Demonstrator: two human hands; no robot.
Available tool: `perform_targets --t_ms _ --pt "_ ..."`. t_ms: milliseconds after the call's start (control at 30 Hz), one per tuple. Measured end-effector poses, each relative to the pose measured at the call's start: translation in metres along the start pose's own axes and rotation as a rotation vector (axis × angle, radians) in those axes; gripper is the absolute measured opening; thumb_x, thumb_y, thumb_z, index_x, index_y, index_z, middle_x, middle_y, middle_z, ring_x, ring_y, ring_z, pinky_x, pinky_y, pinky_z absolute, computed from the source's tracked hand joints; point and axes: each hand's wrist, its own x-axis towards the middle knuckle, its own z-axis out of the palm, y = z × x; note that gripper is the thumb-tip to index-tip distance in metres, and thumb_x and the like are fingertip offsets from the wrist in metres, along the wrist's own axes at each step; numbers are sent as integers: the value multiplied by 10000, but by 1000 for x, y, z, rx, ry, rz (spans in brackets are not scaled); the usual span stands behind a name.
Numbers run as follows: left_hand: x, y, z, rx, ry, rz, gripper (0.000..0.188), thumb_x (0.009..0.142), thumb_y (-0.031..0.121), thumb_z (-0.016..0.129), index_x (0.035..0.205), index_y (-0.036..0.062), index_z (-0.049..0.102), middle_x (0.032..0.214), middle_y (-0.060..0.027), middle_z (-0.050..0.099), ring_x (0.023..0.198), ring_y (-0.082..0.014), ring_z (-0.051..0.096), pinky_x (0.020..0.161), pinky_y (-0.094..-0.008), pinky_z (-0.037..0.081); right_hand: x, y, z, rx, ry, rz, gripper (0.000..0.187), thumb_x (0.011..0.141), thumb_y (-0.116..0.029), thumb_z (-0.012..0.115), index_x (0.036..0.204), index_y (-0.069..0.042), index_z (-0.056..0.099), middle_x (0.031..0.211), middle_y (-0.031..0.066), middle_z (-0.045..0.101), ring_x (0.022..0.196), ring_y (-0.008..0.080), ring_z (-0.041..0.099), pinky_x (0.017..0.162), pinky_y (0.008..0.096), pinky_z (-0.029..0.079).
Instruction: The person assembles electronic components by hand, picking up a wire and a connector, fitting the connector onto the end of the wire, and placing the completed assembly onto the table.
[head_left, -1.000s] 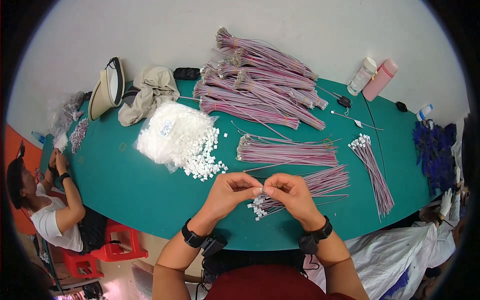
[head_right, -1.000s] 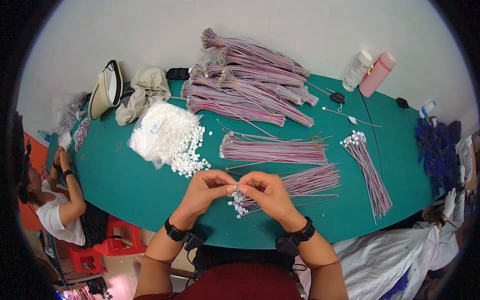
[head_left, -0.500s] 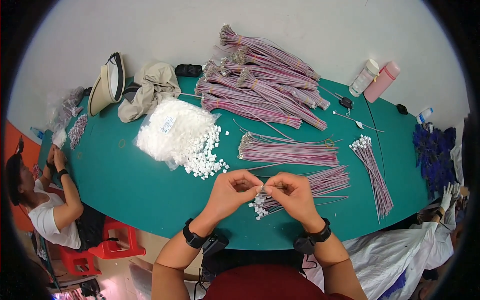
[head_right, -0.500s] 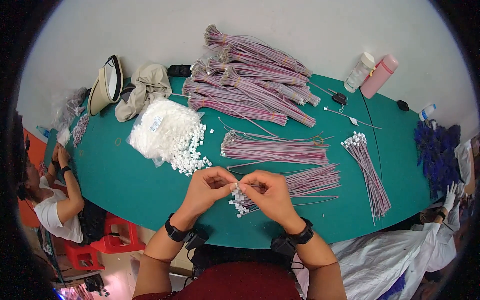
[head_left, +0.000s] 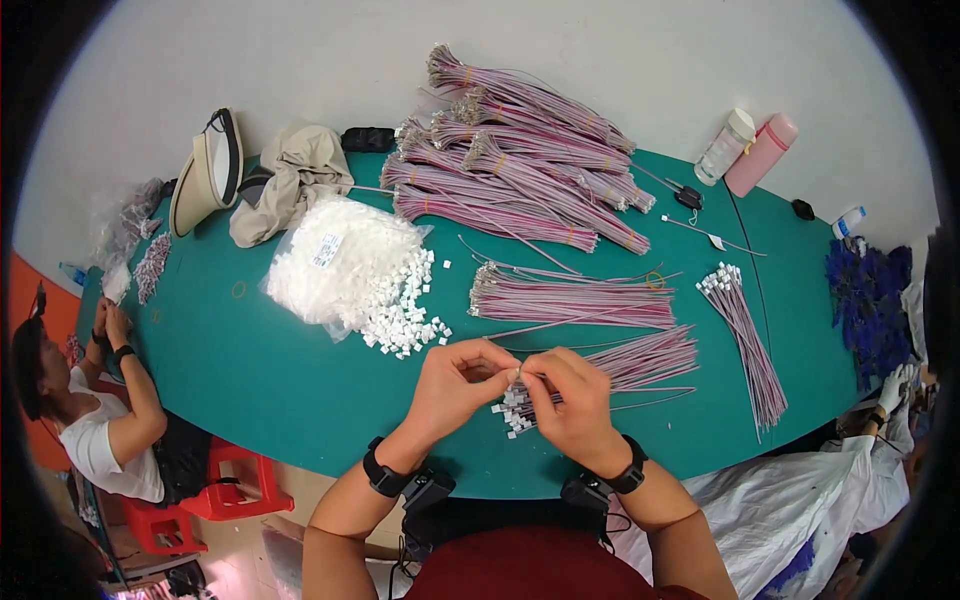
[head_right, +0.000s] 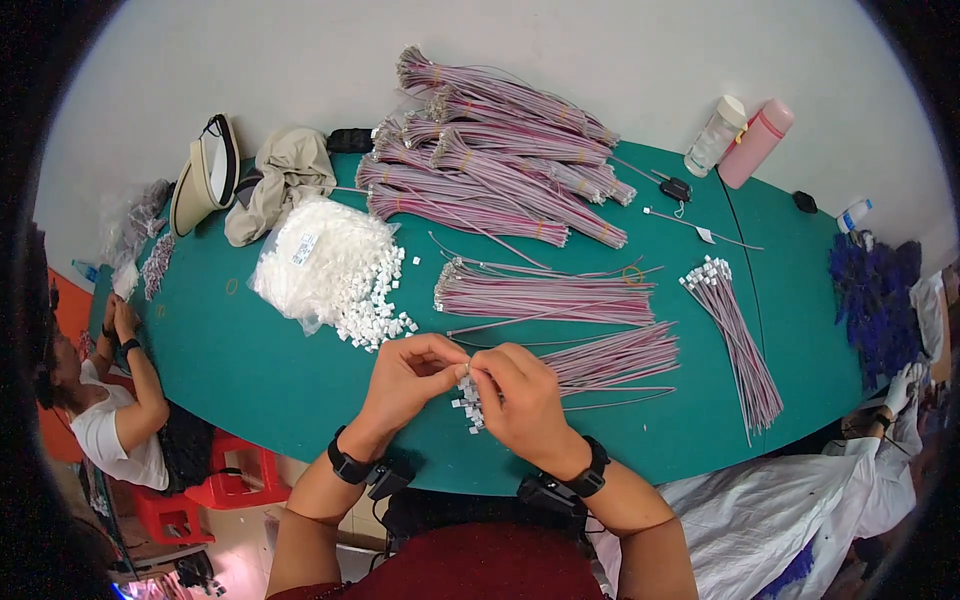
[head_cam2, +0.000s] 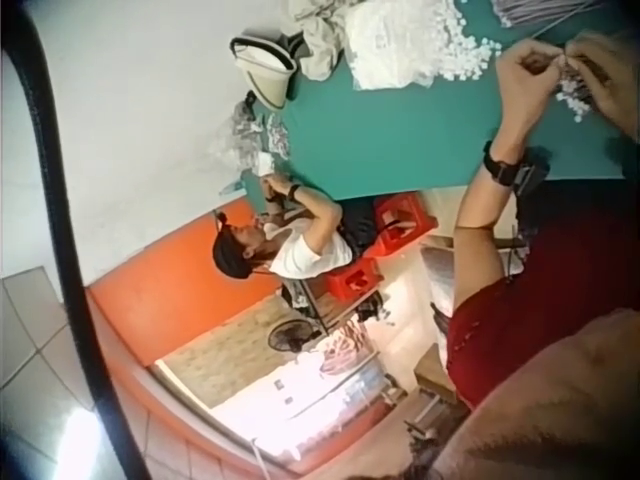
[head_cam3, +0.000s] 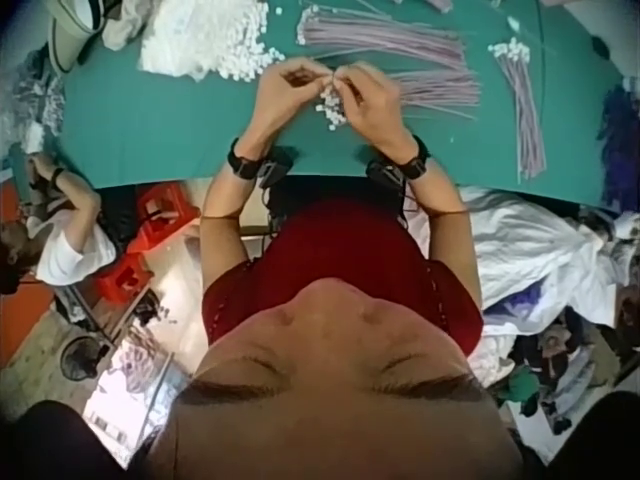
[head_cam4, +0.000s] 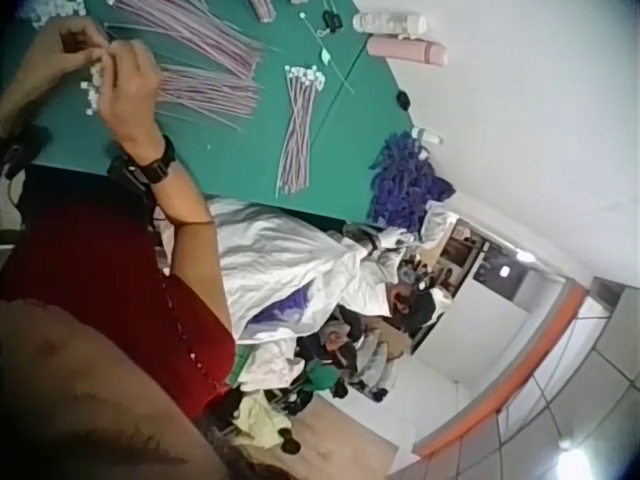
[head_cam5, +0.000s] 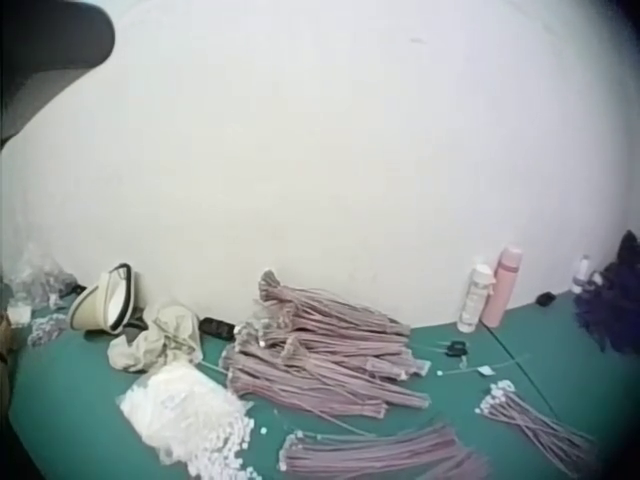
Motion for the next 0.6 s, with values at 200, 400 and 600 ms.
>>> perform_targets --t_ms 200,400,600 --pt "2 5 -3 -88 -25 -55 106 866 16 702 968 -11 705 892 -53 705 825 -99 661 746 -226 529 3 9 -11 414 -127 371 73 851 2 682 920 15 661 803 64 664 681 109 628 597 228 483" --pt "2 2 -5 -100 -22 -53 126 869 20 704 990 -12 709 897 -61 709 825 -110 670 748 -233 537 4 6 -15 317 -130 304 72 864 -12 678 927 21 665 820 68 677 708 106 636 623 233 497" --pt "1 3 -1 -43 3 -23 118 848 -7 715 965 -21 702 903 -70 708 813 -115 662 730 -228 538 1 -1 -11 133 -137 205 74 862 -5 673 931 19 656 810 69 674 679 106 620 600 235 487"
